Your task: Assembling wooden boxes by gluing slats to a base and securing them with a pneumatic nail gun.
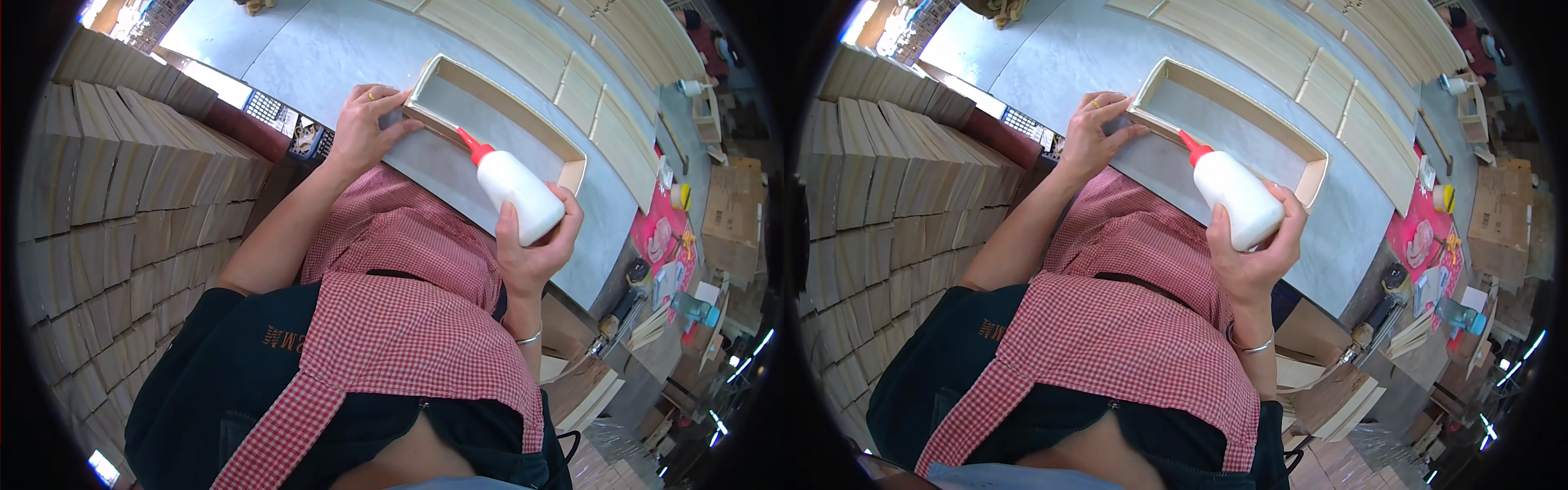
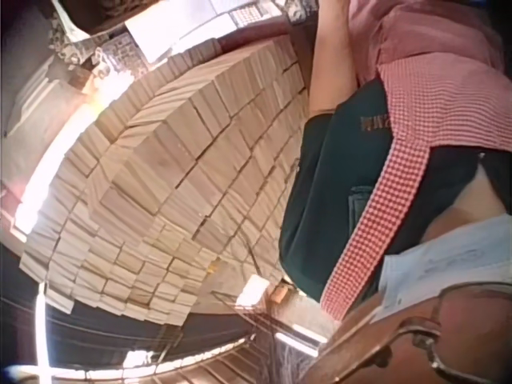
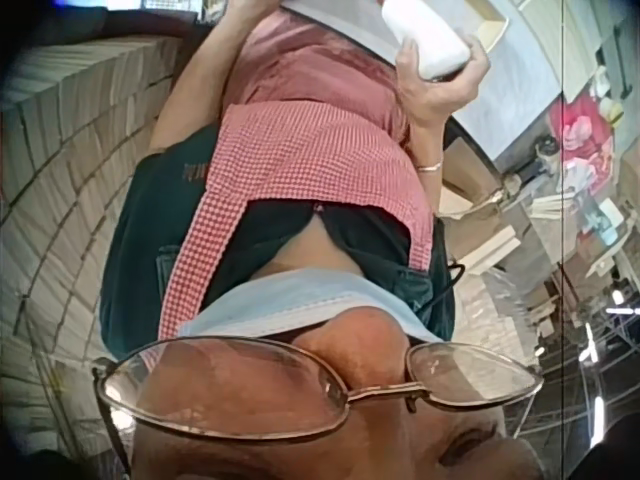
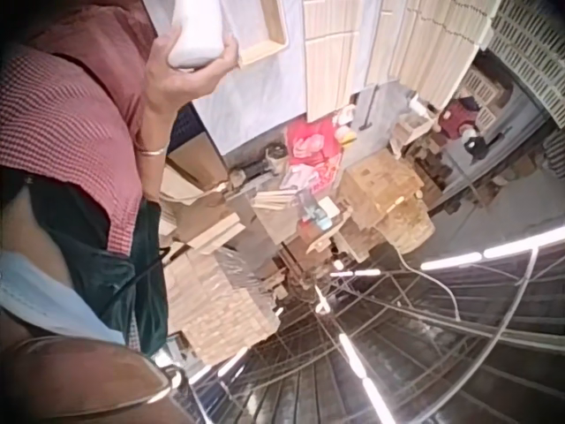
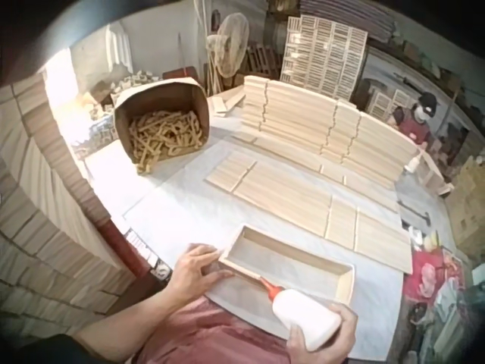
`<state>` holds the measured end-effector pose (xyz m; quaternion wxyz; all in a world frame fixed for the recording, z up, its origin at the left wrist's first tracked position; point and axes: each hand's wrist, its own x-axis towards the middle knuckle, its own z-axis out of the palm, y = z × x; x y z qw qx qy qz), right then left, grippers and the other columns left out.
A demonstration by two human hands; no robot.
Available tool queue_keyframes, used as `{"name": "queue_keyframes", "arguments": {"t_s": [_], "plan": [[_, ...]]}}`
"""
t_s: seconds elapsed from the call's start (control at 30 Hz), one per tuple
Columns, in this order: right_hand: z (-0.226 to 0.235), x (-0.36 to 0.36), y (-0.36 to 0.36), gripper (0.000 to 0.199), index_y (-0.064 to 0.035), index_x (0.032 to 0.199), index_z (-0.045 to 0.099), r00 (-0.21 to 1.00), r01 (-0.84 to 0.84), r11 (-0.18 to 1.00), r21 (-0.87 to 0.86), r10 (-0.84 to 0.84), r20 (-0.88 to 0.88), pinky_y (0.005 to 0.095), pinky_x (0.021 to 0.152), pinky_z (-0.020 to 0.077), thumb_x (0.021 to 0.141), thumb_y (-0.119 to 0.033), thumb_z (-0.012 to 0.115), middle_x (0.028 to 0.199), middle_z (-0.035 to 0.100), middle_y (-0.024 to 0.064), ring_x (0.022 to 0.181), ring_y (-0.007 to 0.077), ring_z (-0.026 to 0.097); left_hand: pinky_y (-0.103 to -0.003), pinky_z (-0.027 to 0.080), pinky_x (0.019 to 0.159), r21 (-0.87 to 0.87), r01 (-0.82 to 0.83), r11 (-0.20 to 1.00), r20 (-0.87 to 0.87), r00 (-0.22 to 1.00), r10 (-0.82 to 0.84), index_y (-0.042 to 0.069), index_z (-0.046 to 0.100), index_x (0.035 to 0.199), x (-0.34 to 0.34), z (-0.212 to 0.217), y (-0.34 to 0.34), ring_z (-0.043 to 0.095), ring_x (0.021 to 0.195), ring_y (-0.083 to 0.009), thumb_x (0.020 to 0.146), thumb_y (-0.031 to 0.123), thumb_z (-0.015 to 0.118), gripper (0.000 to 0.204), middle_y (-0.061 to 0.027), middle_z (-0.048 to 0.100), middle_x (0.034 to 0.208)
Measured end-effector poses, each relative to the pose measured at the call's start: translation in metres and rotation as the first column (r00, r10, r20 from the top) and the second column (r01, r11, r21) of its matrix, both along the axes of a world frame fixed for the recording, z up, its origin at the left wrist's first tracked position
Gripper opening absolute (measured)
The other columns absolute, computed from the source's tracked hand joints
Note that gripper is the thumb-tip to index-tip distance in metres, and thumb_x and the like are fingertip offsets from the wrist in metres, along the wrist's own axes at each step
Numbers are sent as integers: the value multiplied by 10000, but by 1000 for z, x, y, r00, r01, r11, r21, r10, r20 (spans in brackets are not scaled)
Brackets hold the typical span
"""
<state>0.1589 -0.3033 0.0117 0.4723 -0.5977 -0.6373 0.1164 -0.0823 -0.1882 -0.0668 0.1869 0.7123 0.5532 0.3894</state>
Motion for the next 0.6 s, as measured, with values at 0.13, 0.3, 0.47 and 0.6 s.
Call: {"name": "queue_keyframes", "arguments": {"t_s": [0.13,0.3,0.47,0.6], "plan": [[5,16,-18,580,-86,1312,485,997,69,996,-59,-71,-22,416,850,594,826,-169,790,1238,578,147,1111,327,616,-366,524,964,-21,17,1000,4,1000,-16,65,755,1220,1,5,-1,570,1148,-270,796,201,858,457,-96,706,1192],[9,35,-38,568,-73,1307,503,983,181,981,-76,-182,-13,426,893,570,822,-158,786,1240,578,146,1108,320,605,-355,517,963,-17,18,1000,19,1000,-17,55,749,1225,0,2,-1,568,1143,-242,803,230,852,468,-78,711,1168],[10,57,-57,557,-57,1301,515,957,289,956,-46,-287,37,429,927,546,818,-138,781,1248,577,145,1104,314,600,-356,516,967,-34,38,999,48,998,-36,60,746,1233,0,-1,1,567,1143,-243,806,213,849,465,-82,710,1173],[12,71,-70,535,-48,1292,522,929,367,930,-36,-364,58,418,945,533,822,-125,765,1245,585,149,1088,305,606,-362,516,967,-51,10,999,46,999,-8,65,744,1240,-2,-5,0,568,1144,-251,804,196,849,466,-86,710,1177]]}}
